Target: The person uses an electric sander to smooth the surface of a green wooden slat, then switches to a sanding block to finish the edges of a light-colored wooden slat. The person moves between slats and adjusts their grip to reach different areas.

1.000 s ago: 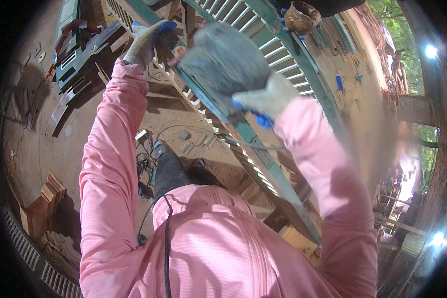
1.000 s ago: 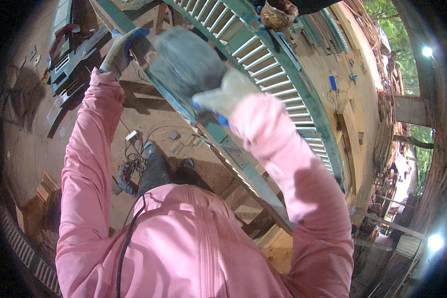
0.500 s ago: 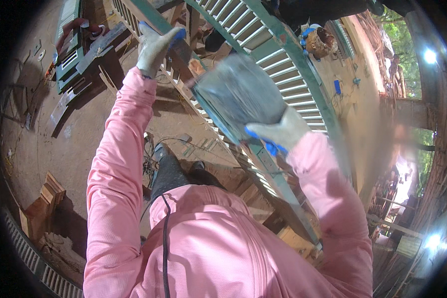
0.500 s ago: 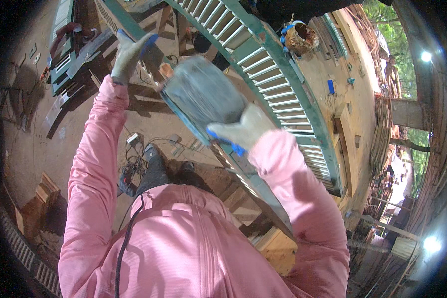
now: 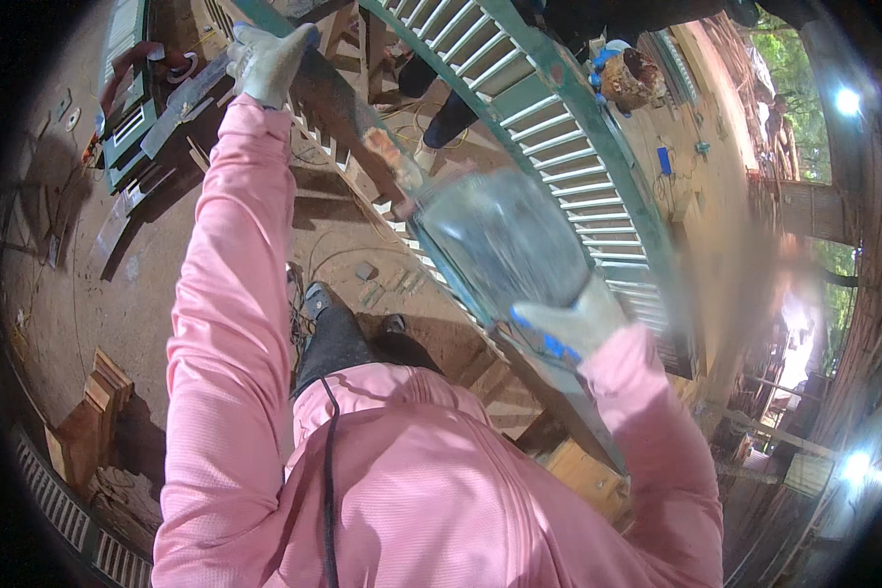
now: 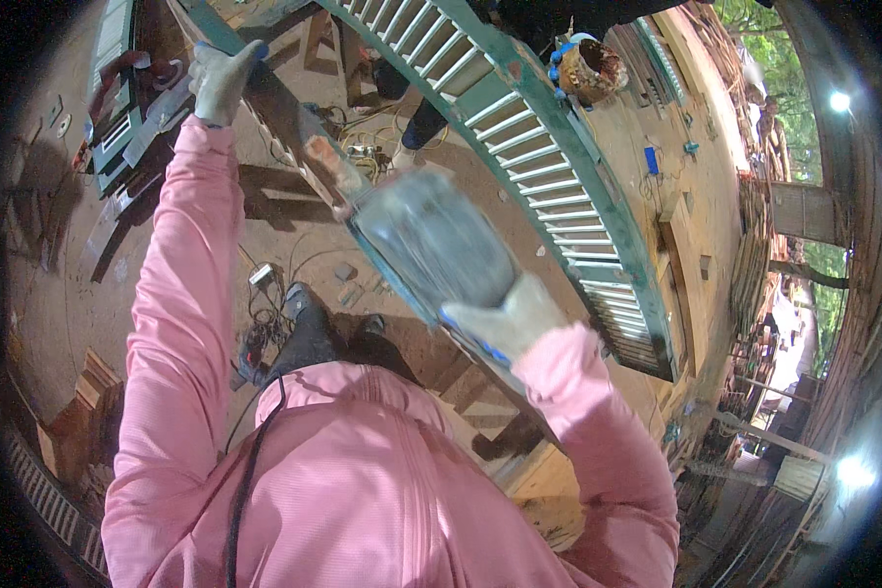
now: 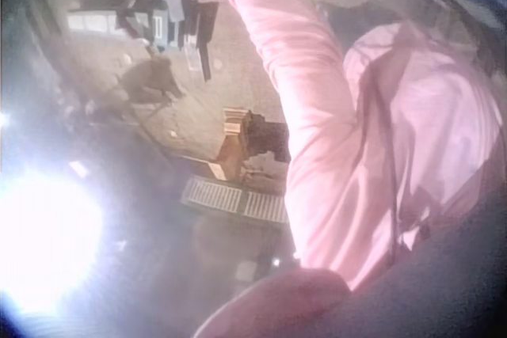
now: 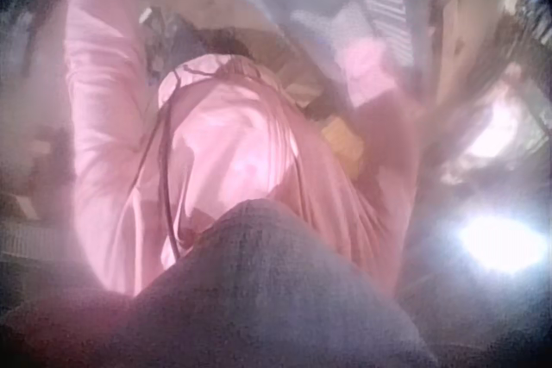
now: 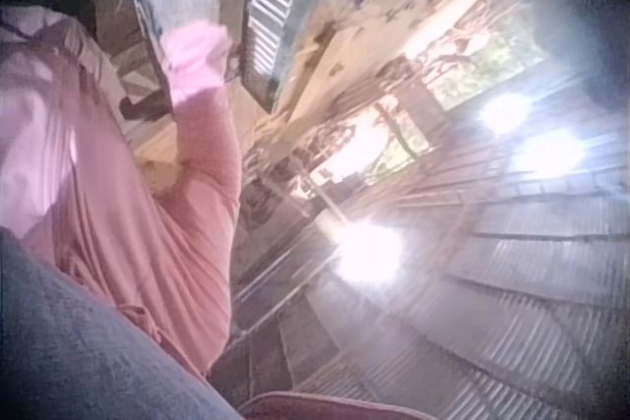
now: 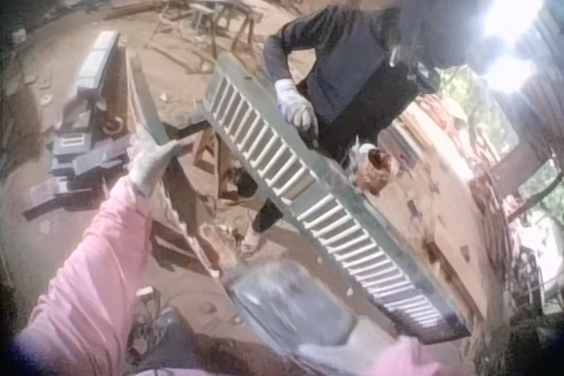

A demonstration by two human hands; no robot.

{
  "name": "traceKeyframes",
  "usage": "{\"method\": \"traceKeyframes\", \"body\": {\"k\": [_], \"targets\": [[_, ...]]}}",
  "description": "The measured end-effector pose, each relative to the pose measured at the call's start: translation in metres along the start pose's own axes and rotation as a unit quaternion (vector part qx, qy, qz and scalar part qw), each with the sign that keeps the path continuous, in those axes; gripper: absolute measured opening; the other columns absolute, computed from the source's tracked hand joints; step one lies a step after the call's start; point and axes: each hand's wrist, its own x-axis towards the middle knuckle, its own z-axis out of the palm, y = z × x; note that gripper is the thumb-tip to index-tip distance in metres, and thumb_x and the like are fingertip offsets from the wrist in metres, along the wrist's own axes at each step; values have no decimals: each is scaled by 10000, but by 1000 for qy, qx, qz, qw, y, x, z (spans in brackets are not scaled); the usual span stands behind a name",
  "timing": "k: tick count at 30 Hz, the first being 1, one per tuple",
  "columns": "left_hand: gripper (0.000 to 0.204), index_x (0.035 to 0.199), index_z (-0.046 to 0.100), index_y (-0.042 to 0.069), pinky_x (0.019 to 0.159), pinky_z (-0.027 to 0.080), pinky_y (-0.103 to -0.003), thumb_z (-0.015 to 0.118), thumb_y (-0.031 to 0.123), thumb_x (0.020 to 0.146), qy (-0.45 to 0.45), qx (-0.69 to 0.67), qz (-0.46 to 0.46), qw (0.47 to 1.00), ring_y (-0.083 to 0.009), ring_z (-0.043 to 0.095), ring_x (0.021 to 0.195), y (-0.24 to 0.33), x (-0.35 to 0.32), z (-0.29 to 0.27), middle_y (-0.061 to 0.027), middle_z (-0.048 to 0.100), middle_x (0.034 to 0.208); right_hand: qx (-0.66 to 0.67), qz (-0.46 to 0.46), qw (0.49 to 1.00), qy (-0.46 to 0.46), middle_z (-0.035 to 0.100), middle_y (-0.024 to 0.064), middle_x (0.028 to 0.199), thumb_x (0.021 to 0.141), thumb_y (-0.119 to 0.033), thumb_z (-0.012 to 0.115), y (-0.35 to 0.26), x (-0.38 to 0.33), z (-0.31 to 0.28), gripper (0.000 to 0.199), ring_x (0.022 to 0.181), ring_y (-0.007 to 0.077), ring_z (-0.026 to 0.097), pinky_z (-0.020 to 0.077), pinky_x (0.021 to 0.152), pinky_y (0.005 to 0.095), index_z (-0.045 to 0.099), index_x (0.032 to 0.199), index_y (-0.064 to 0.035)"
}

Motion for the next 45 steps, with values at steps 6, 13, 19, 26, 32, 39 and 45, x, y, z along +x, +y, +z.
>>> {"method": "traceKeyframes", "body": {"k": [6, 13, 19, 26, 32, 39, 45], "targets": [[1048, 1320, 463, -163, 1001, 515, -412, 824, 655, 773, 16, -117, 26, 993, -373, 656, 1168, -101, 148, 39, -295, 635, 1233, -8, 28, 999, -25, 750, 215, 1169, 753, -315, 876, -25, -17, -3, 661, 1125, 265, 724, 550, 979, 366, 686, 1258, 68], [1081, 1323, 441, -188, 965, 542, -407, 843, 641, 758, -25, -110, 49, 992, -358, 673, 1151, -106, 150, 59, -312, 641, 1239, -38, -73, 994, -77, 737, 125, 1099, 772, -139, 864, -84, 118, 31, 623, 942, 189, 709, 588, 820, 341, 630, 1315, 60], [1113, 1315, 426, -212, 944, 559, -410, 857, 637, 738, -60, -112, 7, 992, -363, 688, 1129, -98, 163, 69, -312, 658, 1222, -124, -57, 989, -57, 568, 103, 582, 788, -306, 891, -161, 170, 50, 446, 432, 206, 579, 442, 370, 364, 664, 734, 74], [887, 1176, 527, -163, 840, 572, -382, 857, 562, 786, -13, -161, 42, 986, -330, 706, 982, -102, 136, 39, -247, 694, 1087, -51, 98, 992, -67, 737, 210, 1221, 742, -308, 863, -83, 71, 22, 702, 1150, 277, 709, 536, 1023, 355, 664, 1338, 7], [832, 1146, 511, -170, 850, 550, -433, 841, 524, 827, -50, -225, 112, 967, -333, 694, 969, -77, 117, 41, -244, 687, 1027, 134, 53, 989, -6, 702, 157, 1322, 768, -197, 870, -22, -12, 11, 704, 1240, 191, 650, 497, 1075, 346, 618, 1388, 21], [881, 1181, 458, -174, 879, 563, -423, 854, 516, 804, -6, -161, 86, 983, -364, 712, 1005, -81, 122, 34, -269, 704, 1045, -99, -11, 994, -38, 678, 165, 899, 746, -302, 874, -110, 118, 35, 564, 785, 225, 640, 490, 682, 343, 690, 1129, 68], [922, 1188, 446, -172, 863, 575, -407, 860, 547, 785, -112, -361, 35, 925, -343, 719, 995, -67, 118, 45, -268, 710, 1044, -105, 47, 992, -47, 618, 107, 630, 805, -289, 863, -188, 164, 52, 415, 435, 182, 576, 447, 364, 340, 703, 898, 82]]}}
